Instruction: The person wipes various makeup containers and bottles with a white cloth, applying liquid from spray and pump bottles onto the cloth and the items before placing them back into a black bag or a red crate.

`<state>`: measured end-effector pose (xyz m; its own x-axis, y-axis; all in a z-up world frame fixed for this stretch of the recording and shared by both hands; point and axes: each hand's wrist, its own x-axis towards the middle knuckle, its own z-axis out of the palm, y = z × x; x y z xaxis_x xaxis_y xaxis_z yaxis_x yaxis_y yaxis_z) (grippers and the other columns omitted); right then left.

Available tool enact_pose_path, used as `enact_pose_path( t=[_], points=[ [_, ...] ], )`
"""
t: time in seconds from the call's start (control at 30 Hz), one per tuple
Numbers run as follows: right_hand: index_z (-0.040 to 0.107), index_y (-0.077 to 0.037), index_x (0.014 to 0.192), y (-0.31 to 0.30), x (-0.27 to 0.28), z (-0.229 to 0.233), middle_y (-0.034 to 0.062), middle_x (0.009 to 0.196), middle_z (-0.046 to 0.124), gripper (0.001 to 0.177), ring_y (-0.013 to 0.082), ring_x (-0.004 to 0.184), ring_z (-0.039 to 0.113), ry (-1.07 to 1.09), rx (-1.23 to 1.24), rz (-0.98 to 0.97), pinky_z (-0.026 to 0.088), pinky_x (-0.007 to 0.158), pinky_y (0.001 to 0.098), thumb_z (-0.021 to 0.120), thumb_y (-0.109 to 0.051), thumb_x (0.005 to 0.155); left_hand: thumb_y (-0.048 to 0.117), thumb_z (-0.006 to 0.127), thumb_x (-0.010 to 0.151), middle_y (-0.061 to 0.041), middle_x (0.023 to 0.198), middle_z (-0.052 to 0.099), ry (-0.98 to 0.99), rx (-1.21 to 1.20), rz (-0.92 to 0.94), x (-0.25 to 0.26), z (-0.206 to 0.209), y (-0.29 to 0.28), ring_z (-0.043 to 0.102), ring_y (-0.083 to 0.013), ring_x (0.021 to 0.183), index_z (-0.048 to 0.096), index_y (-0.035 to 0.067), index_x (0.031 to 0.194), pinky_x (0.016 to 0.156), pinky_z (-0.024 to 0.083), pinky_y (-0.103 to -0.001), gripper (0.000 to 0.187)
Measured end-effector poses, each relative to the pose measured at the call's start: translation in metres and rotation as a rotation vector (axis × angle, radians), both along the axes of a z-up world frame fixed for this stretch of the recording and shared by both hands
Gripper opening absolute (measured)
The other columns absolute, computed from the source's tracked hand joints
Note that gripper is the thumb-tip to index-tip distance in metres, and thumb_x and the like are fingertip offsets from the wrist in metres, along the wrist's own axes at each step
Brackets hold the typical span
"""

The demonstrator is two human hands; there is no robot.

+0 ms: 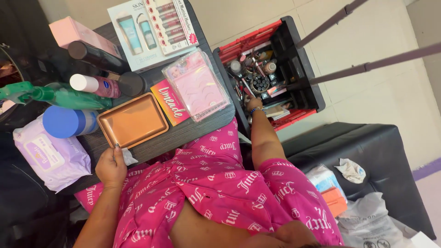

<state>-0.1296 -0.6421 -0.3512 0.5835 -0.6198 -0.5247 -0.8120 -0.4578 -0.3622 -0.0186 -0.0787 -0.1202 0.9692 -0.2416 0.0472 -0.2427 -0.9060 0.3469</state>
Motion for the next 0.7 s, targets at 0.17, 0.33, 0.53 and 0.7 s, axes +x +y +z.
enact_pose_path(
  t=[0.17, 0.33, 0.53, 0.7],
  points=[
    [0.073, -0.022, 0.119, -0.005, 0.031, -0.004, 0.0169, 0.149, 0.055, 0.03, 0.0434, 0.129, 0.058, -0.122, -0.112, 0.121, 0.047, 0.11, 0.0475, 0.068, -0.025, 0.09, 0.032, 0.053, 0.111, -0.016, 0.09, 0.065, 0.033, -0.024, 0.031, 0.0, -0.002, 0.004, 0.063, -0.0392, 0.085, 0.061, 0.006, 0.088, 0.073, 0.048, -0.05, 0.036],
    [0.069, -0.025, 0.127, -0.015, 0.061, -0.005, 0.0212, 0.159, 0.031, 0.043, 0.0476, 0.13, 0.049, -0.005, -0.068, 0.204, 0.04, 0.11, 0.0491, 0.07, -0.03, 0.085, 0.033, 0.053, 0.108, -0.016, 0.091, 0.066, 0.071, -0.023, 0.069, 0.003, 0.006, -0.001, 0.065, -0.039, 0.086, 0.065, 0.007, 0.091, 0.073, 0.049, -0.049, 0.034],
    [0.063, -0.012, 0.136, -0.004, 0.072, -0.004, 0.0138, 0.162, 0.034, 0.044, 0.044, 0.136, 0.047, 0.215, -0.124, 0.189, 0.044, 0.109, 0.0527, 0.057, -0.03, 0.096, 0.034, 0.053, 0.107, -0.014, 0.091, 0.067, 0.087, -0.053, 0.076, 0.003, 0.012, -0.006, 0.065, -0.0386, 0.087, 0.066, 0.007, 0.091, 0.073, 0.05, -0.048, 0.034],
    [0.059, -0.015, 0.14, 0.002, 0.072, 0.003, 0.0069, 0.163, 0.032, 0.044, 0.0408, 0.137, 0.044, 0.244, -0.125, 0.145, 0.045, 0.106, 0.0561, 0.051, -0.037, 0.102, 0.035, 0.053, 0.107, -0.014, 0.093, 0.069, 0.097, -0.046, 0.089, 0.003, 0.014, -0.008, 0.066, -0.0387, 0.088, 0.066, 0.007, 0.09, 0.074, 0.051, -0.048, 0.035]
  ],
)
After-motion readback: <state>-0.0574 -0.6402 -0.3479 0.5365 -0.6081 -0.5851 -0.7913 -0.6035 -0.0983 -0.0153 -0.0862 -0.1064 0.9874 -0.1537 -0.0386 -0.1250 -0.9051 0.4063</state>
